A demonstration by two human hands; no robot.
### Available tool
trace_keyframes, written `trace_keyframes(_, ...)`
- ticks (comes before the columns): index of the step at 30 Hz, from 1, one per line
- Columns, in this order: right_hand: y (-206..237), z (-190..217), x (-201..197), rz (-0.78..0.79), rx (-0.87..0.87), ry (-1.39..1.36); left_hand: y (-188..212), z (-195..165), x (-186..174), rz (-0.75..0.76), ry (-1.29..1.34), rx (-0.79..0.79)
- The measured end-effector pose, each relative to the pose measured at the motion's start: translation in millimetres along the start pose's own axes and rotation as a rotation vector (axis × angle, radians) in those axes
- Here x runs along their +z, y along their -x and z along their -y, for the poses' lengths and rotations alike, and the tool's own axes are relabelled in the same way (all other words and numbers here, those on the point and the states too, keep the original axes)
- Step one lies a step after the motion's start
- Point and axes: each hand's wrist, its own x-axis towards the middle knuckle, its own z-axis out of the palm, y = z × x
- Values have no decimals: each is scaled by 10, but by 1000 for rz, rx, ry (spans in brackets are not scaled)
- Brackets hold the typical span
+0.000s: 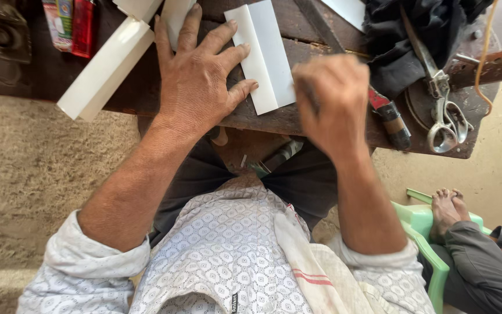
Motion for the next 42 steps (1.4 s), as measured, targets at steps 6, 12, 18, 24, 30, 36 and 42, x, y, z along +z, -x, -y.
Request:
trace_keyframes(6, -528, -260, 302, -174, 239, 259, -48, -163, -156, 33, 5, -57)
trace_keyframes(12, -698, -198, 266, -117, 216, 84, -96, -245, -259, 53, 13, -99)
trace_keyframes(18, -560, 39, 21, -46, -12, -173, -102, -168, -226, 76, -4, -64)
trace_keyframes(24, -456, 124, -166, 51, -257, -18, -64, -93, -128, 53, 28, -52)
trace_keyframes(30, -331, -23, 169, 139, -266, -30, 38, -4, 20, 18, 0, -16)
trace_keyframes(36, -234, -35, 90, 143, -256, -95, 125, 42, 140, 23, 24, -5)
trace_keyframes(42, -433, -1, -3, 82, -360, -174, 107, 54, 114, 91, 68, 12)
